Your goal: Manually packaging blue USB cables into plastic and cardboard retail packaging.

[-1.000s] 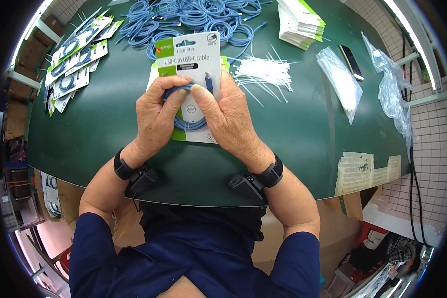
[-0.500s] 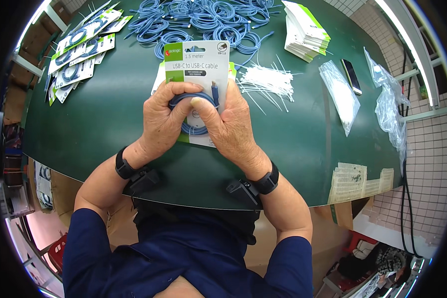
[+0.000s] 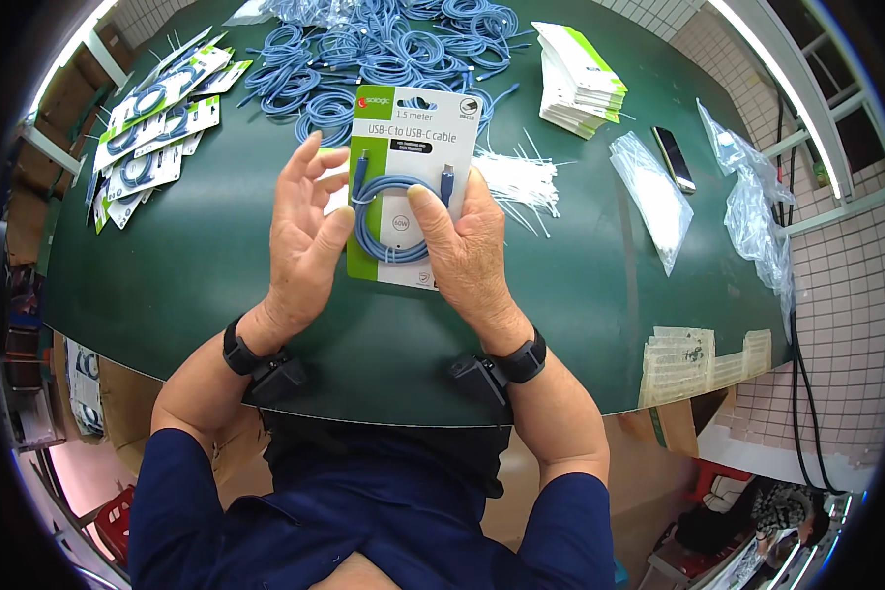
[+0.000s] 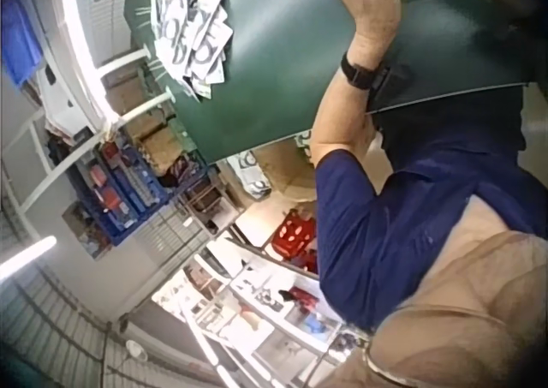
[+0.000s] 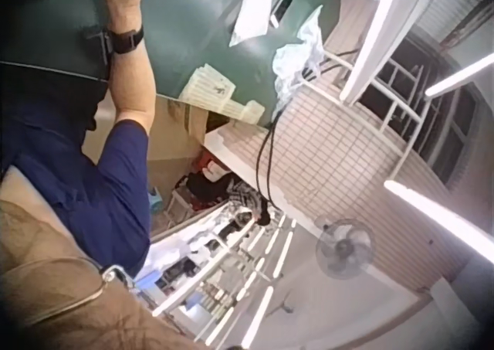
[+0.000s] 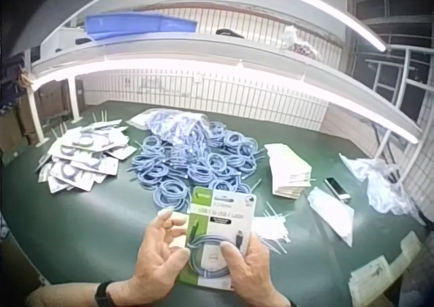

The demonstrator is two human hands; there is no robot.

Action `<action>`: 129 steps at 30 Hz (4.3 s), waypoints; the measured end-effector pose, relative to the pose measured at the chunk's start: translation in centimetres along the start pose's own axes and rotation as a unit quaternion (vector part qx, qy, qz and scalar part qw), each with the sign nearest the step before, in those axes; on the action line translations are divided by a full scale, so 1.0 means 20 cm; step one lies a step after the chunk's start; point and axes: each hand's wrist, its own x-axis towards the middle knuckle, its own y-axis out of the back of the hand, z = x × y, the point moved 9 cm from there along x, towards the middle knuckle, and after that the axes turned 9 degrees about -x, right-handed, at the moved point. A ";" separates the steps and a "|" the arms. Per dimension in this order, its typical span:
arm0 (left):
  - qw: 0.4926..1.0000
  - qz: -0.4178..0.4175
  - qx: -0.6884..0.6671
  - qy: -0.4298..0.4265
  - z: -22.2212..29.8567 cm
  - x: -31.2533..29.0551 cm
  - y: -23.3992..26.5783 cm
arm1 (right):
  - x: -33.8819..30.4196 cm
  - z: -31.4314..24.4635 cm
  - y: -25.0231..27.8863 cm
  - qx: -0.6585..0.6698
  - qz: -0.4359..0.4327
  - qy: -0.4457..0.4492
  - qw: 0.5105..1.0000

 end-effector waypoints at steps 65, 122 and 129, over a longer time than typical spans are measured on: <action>0.972 -0.151 0.135 0.116 0.10 0.11 -0.04 | -0.01 -0.17 -0.03 -0.264 -0.253 -0.062 0.929; 0.971 -0.082 0.065 0.215 -0.01 0.01 -0.05 | 0.02 -0.26 -0.06 -0.207 0.014 0.057 0.977; 0.975 -0.071 0.059 0.201 0.00 0.02 -0.04 | 0.05 -0.27 -0.09 -0.168 -0.033 0.100 0.980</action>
